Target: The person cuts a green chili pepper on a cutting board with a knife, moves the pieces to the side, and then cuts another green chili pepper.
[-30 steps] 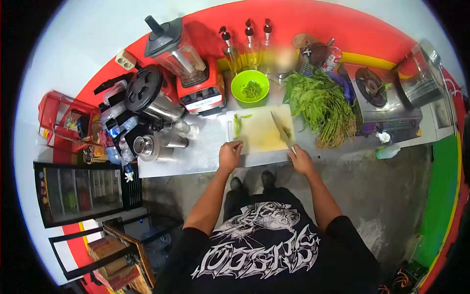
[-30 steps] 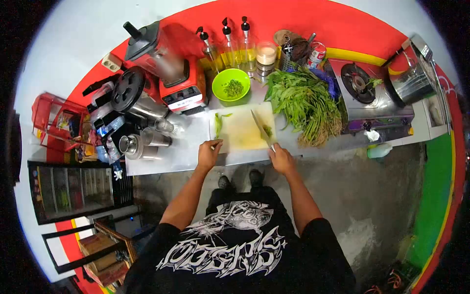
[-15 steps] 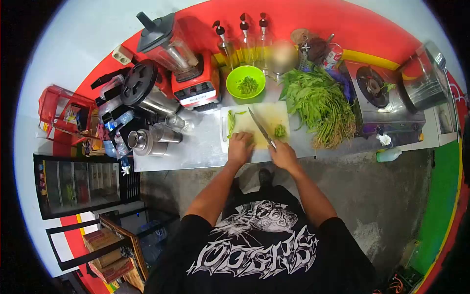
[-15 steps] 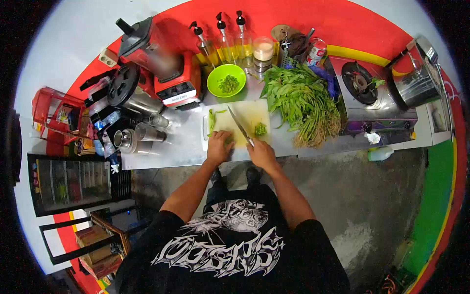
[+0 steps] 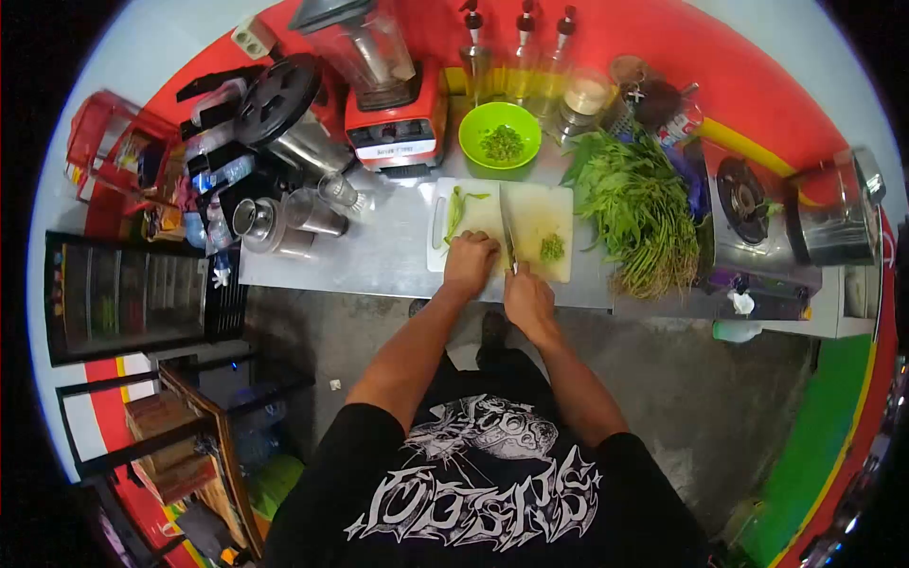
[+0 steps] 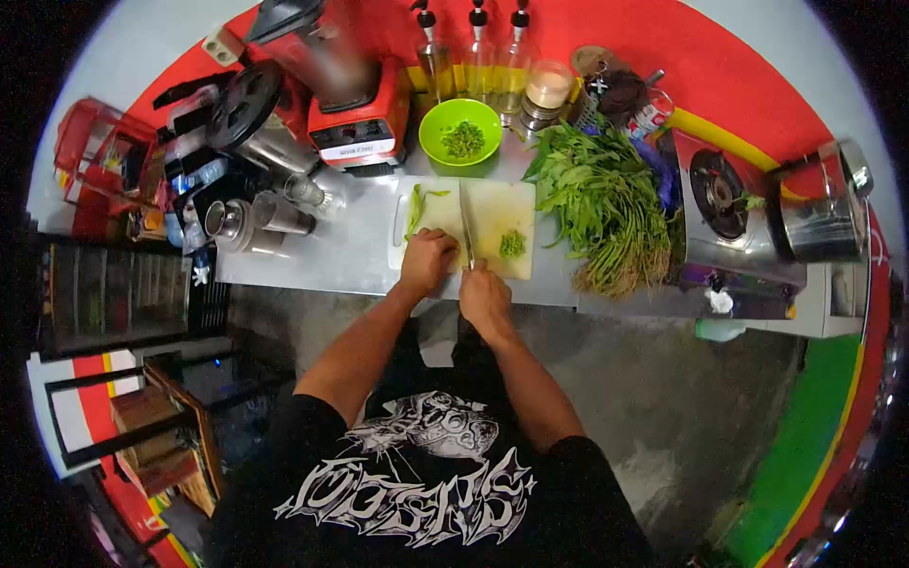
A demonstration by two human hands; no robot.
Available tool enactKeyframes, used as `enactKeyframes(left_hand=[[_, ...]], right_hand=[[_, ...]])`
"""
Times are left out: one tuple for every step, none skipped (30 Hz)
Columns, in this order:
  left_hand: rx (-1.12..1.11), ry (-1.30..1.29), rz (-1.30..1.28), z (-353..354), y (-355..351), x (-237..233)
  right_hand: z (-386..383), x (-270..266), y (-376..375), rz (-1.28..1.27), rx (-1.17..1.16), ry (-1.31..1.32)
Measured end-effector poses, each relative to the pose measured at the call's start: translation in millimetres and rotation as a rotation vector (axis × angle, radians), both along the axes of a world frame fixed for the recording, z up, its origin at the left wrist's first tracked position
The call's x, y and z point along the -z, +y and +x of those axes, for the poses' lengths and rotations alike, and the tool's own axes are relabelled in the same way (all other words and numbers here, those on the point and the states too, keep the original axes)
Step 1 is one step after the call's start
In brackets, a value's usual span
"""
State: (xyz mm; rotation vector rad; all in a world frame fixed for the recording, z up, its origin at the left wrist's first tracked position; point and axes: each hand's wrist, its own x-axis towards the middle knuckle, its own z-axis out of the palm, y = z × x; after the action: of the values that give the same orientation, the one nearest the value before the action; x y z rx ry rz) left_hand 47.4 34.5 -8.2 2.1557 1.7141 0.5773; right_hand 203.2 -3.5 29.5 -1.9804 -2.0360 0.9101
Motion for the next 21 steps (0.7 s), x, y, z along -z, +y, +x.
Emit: enactKeyframes(left_hand=[[-0.018, 0.021, -0.002, 2.3, 1.5, -1.1], [-0.044, 0.013, -0.005, 4.2, 1.3, -2.2], [-0.051, 0.038, -0.003, 5.8, 0.8, -3.8], [-0.050, 0.065, 0.000, 6.5, -1.0, -5.6], [-0.036, 0.067, 0.014, 5.4, 0.2, -0.8], [-0.038, 0.067, 0.019, 4.4, 0.5, 1.4], [-0.041, 0.058, -0.003, 4.4, 1.1, 3.4], [-0.042, 0.048, -0.026, 5.5, 1.7, 5.7], [-0.058, 0.047, -0.008, 6.9, 0.0, 1.0], [-0.052, 0.045, -0.008, 6.5, -0.7, 3.5], [-0.053, 0.003, 0.000, 4.6, -0.7, 5.9], [-0.054, -0.039, 0.007, 2.6, -0.7, 8.0], [-0.049, -0.067, -0.008, 1.6, -1.1, 5.8], [-0.046, -0.068, -0.008, 1.6, -2.0, 3.6], [-0.063, -0.076, -0.001, 2.0, -2.1, 2.7], [-0.079, -0.084, 0.003, 2.6, -3.9, 4.7], [-0.083, -0.097, -0.001, 2.4, -2.5, 6.5], [-0.080, -0.099, 0.000, 2.9, -2.2, 6.2], [-0.081, -0.117, -0.012, 2.6, -1.9, 5.7], [-0.084, -0.135, -0.025, 1.4, -1.6, 5.0], [-0.065, -0.107, -0.014, 0.1, -1.2, 3.8]], right_hand=[[-1.9, 0.3, 0.0, 0.004, 0.001, -0.034], [-2.4, 0.5, -0.1, 0.002, -0.025, -0.043], [-3.0, -2.5, 1.1, 0.012, -0.032, -0.050], [-3.9, -5.5, 0.1, 0.023, -0.031, -0.055], [-5.7, -8.7, 0.9, 0.029, -0.036, -0.056], [-7.5, -11.9, 1.3, 0.011, -0.035, -0.078], [-8.8, -14.1, 1.5, -0.007, -0.029, -0.100], [-10.2, -13.7, 1.2, -0.002, -0.023, -0.100], [-12.5, -10.5, -0.8, -0.001, -0.015, -0.095], [-15.5, -6.7, -4.0, -0.003, -0.007, -0.090], [-19.9, -2.0, -6.5, -0.006, 0.011, -0.092], [-20.7, 6.0, -6.4, -0.005, 0.014, -0.092], [-21.6, 13.2, -6.0, 0.006, 0.014, -0.073], [-21.7, 20.1, -4.0, 0.019, 0.015, -0.053], [-22.0, 5.3, 0.5, 0.006, 0.025, -0.051], [-20.5, 0.5, 3.1, 0.005, 0.030, -0.054], [-18.0, -3.5, 6.6, -0.001, -0.010, -0.077], [-16.4, -4.5, 9.1, -0.004, -0.052, -0.100], [-15.8, -2.3, 6.6, 0.019, -0.068, -0.116], [-17.6, 1.1, 3.5, 0.021, -0.070, -0.116], [-19.9, 6.0, -0.5, 0.010, -0.027, -0.083]])
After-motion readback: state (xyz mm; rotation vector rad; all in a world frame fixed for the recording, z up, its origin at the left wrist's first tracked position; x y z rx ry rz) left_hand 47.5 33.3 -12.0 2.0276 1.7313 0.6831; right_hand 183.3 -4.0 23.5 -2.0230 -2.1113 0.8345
